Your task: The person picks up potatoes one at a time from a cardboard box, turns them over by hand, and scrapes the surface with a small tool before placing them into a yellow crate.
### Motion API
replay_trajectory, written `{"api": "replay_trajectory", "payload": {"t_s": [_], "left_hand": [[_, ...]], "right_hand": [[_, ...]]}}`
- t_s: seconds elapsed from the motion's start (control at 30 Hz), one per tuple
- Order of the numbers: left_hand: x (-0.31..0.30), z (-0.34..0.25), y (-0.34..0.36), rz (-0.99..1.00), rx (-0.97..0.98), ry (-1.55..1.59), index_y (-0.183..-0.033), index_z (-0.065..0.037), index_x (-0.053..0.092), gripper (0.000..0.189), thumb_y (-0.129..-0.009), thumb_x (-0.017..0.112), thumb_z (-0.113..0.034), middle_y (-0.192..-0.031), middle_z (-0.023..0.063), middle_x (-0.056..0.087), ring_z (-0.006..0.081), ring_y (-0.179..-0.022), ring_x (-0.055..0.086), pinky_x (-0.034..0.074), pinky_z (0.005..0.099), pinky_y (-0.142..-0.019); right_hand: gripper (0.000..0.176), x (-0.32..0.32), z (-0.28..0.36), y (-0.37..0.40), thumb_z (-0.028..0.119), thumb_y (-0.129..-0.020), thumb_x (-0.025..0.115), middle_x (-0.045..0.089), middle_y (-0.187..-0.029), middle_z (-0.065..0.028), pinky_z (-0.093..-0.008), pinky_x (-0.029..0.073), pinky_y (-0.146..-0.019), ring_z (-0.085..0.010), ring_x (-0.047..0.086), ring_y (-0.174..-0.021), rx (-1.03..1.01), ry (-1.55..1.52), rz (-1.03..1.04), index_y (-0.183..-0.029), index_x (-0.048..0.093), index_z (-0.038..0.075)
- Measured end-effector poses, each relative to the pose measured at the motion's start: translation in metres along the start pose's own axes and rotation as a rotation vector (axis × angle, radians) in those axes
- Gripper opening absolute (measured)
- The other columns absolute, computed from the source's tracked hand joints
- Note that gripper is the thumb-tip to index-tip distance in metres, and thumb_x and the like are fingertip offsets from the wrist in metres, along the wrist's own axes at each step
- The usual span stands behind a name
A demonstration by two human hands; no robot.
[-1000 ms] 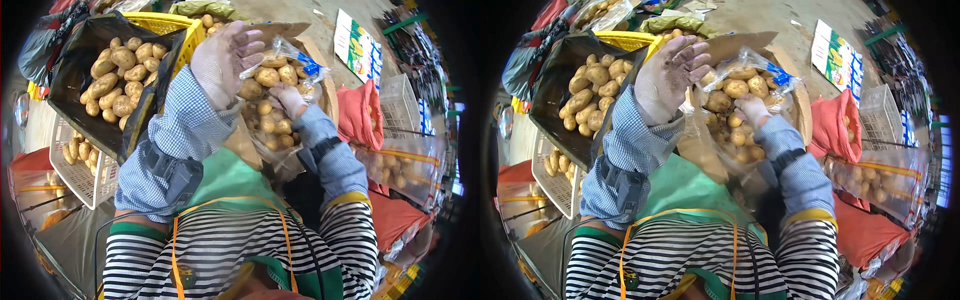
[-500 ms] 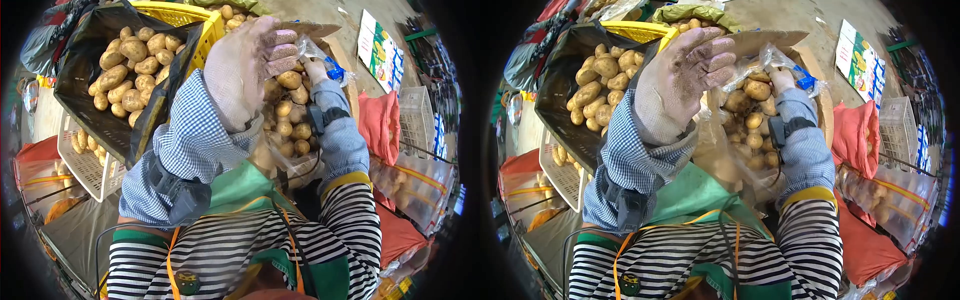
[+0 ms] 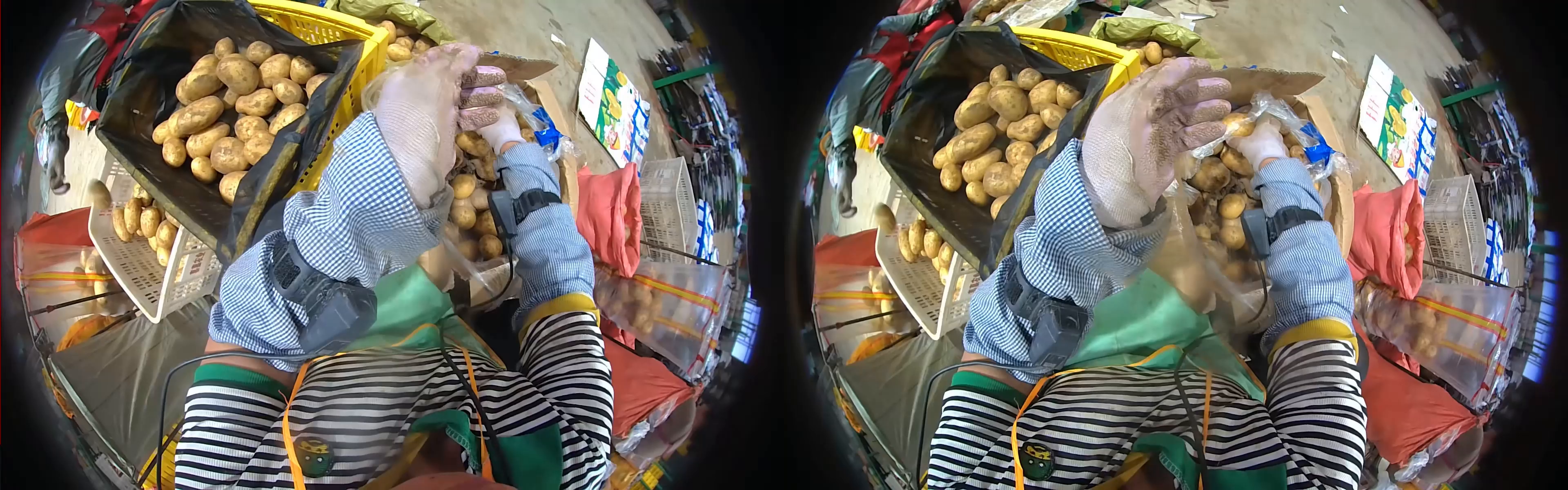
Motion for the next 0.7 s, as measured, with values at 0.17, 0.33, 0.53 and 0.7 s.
{"api": "replay_trajectory", "payload": {"t_s": [0.17,0.33,0.53,0.7], "left_hand": [[0.007,-0.005,-0.002,-0.004,-0.017,-0.003,-0.127,-0.001,0.048,0.043,-0.097,0.056,-0.030,-0.118,0.0172,0.059,0.0256,-0.102,0.061,0.051,0.0389,-0.089],[0.000,0.005,-0.016,-0.052,-0.057,-0.040,-0.123,-0.001,0.049,0.039,-0.096,0.057,-0.028,-0.115,0.0177,0.061,0.0271,-0.102,0.061,0.052,0.0398,-0.086],[0.012,-0.004,-0.006,0.010,0.014,-0.051,-0.121,0.000,0.050,0.035,-0.097,0.056,-0.024,-0.113,0.0169,0.062,0.0252,-0.099,0.062,0.053,0.0360,-0.083],[0.027,-0.007,0.007,-0.022,0.003,-0.084,-0.122,0.001,0.052,0.036,-0.097,0.054,-0.024,-0.112,0.0131,0.062,0.0242,-0.098,0.062,0.052,0.0364,-0.085]], "right_hand": [[0.086,0.035,0.006,-0.023,0.035,-0.063,0.085,0.057,-0.123,-0.0213,-0.0379,0.048,-0.096,-0.0350,0.059,-0.112,-0.035,-0.062,0.009,-0.131,0.048,0.000],[0.062,0.032,-0.028,-0.016,0.032,-0.073,0.080,0.066,-0.106,-0.0152,-0.0342,0.055,-0.082,-0.0293,0.066,-0.098,-0.076,-0.571,-0.094,-0.121,0.055,0.002],[0.049,-0.054,-0.005,0.091,0.033,-0.097,0.048,0.058,-0.128,-0.0196,-0.0411,0.062,-0.077,-0.0383,0.065,-0.104,0.259,-2.011,0.522,-0.136,0.044,0.003],[0.066,-0.114,0.011,0.192,0.040,-0.090,0.054,0.048,-0.139,-0.0226,-0.0493,0.057,-0.087,-0.0469,0.055,-0.117,0.097,-2.247,0.498,-0.143,0.038,0.005]]}}
Point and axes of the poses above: each hand's wrist, its own y-axis away from the middle knuckle, its own x-axis out of the palm, z = x × y, the point moved 5 cm from there along -y, towards the middle knuckle
